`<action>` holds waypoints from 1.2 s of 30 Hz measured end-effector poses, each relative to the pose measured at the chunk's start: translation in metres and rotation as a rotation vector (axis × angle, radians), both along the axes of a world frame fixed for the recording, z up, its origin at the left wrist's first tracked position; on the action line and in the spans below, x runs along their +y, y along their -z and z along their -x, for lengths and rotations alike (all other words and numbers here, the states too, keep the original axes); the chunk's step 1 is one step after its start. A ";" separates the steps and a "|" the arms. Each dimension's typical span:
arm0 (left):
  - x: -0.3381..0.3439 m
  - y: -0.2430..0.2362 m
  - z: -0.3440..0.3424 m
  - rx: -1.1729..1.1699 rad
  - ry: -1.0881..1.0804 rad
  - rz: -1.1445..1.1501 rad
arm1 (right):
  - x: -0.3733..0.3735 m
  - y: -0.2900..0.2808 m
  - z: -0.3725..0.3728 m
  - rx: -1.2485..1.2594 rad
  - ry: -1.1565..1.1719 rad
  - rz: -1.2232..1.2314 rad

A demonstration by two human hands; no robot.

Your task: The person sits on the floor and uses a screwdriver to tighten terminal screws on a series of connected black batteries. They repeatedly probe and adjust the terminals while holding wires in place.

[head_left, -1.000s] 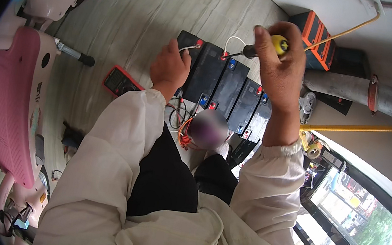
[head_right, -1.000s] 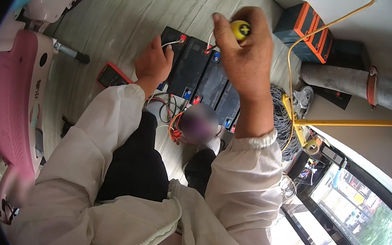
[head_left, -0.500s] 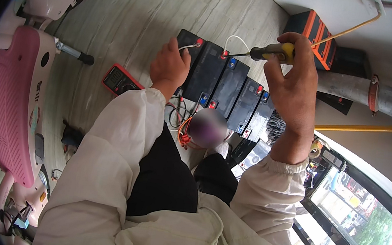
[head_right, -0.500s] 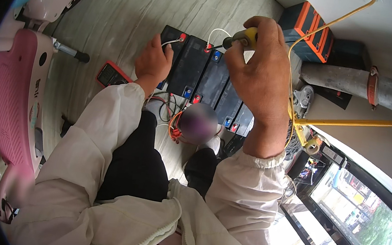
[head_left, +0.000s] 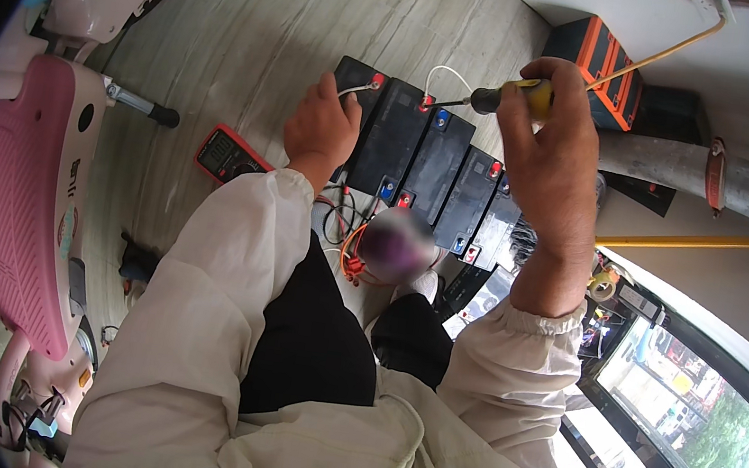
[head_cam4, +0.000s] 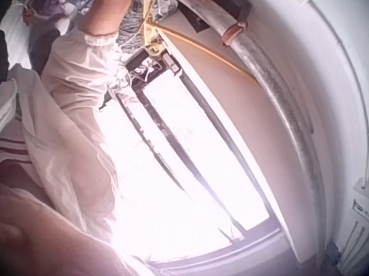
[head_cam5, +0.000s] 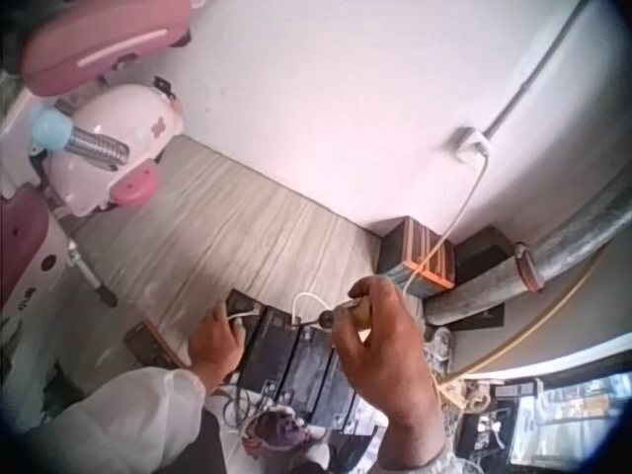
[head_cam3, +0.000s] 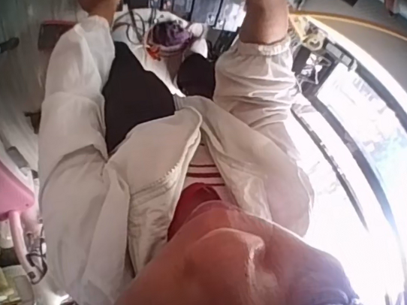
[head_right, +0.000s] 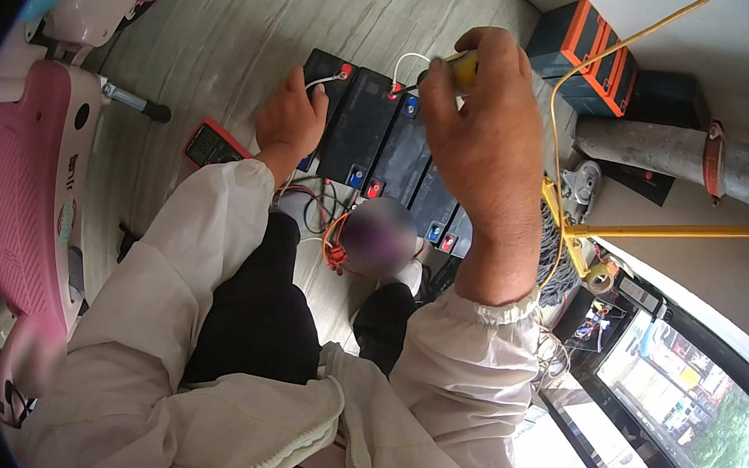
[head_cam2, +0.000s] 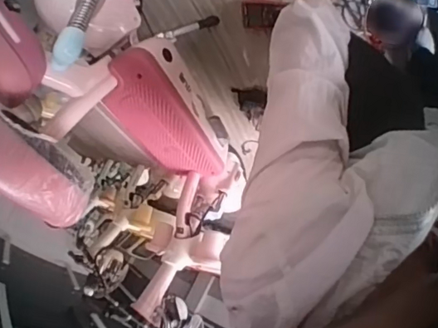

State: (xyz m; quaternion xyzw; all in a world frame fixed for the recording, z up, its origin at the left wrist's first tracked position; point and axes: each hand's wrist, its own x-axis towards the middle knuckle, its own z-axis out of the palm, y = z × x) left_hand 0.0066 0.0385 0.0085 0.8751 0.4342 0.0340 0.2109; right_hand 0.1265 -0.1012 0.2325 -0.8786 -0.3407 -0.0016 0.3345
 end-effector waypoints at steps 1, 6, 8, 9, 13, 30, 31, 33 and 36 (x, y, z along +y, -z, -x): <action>0.000 0.001 0.001 -0.002 -0.003 -0.001 | 0.001 -0.005 0.001 0.055 0.029 0.045; 0.002 -0.009 0.001 0.082 -0.007 0.115 | 0.008 -0.019 0.004 0.126 0.155 0.288; 0.002 -0.010 -0.001 0.069 -0.006 0.117 | 0.005 -0.013 0.000 0.036 0.078 0.198; 0.002 -0.011 -0.002 0.062 -0.006 0.119 | 0.001 -0.001 -0.005 -0.038 0.004 0.097; 0.002 -0.009 0.000 0.060 -0.004 0.111 | -0.001 0.001 -0.003 0.026 -0.007 0.023; 0.003 -0.004 0.003 0.038 0.008 0.070 | 0.003 -0.017 0.003 0.110 0.187 0.266; 0.003 -0.004 0.002 0.037 0.007 0.072 | 0.002 -0.017 0.001 0.100 0.189 0.297; 0.002 -0.003 0.001 0.033 0.006 0.075 | -0.003 -0.006 -0.002 0.002 0.111 0.179; 0.001 -0.005 0.000 0.043 0.007 0.069 | -0.005 0.000 -0.001 -0.051 0.035 0.066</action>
